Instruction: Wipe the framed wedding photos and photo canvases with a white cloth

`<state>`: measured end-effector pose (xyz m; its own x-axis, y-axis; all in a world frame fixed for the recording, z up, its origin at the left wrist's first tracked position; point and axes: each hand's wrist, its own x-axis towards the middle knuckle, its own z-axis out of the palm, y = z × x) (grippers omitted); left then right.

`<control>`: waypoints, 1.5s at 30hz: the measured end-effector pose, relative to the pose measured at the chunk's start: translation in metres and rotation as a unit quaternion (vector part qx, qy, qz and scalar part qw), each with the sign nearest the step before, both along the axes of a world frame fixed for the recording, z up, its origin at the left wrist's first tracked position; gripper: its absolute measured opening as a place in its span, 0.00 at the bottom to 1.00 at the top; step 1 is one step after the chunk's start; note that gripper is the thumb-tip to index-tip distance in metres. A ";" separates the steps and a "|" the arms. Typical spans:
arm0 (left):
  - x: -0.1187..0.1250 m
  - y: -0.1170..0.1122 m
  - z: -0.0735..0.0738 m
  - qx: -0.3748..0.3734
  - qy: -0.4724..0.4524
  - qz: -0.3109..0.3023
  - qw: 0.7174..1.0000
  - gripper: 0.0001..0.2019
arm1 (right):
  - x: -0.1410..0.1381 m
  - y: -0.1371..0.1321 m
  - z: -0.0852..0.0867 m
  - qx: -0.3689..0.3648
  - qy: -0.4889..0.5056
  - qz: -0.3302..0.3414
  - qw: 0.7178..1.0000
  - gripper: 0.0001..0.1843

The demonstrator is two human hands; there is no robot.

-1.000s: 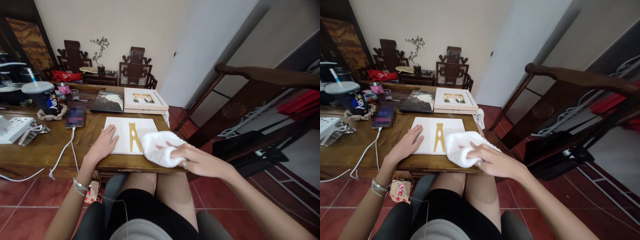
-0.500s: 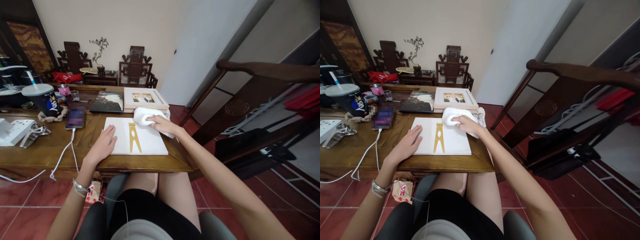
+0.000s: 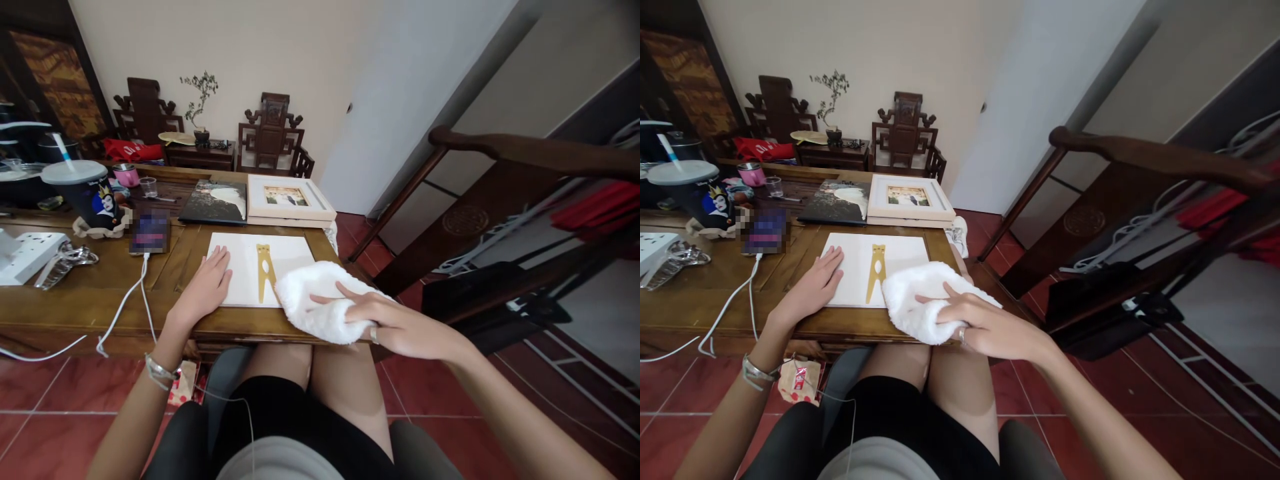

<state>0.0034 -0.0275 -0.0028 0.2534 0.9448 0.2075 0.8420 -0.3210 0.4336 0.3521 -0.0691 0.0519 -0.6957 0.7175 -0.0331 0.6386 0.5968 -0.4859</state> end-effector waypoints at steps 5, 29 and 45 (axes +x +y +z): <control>-0.001 0.001 0.000 -0.001 0.008 -0.002 1.000 0.28 | -0.023 0.038 0.002 0.030 -0.003 -0.026 0.999 0.19; -0.002 0.004 -0.004 0.015 0.009 -0.006 1.000 0.27 | -0.082 -0.020 0.007 0.098 -0.034 0.106 0.989 0.21; -0.002 0.002 -0.003 0.011 -0.003 -0.011 1.000 0.28 | -0.142 0.100 -0.016 0.208 -0.069 0.029 0.975 0.22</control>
<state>0.0011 -0.0251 -0.0055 0.2722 0.9344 0.2298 0.8321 -0.3485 0.4316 0.2101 0.0309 0.0358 -0.7451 0.6482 0.1569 0.6399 0.7612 -0.1054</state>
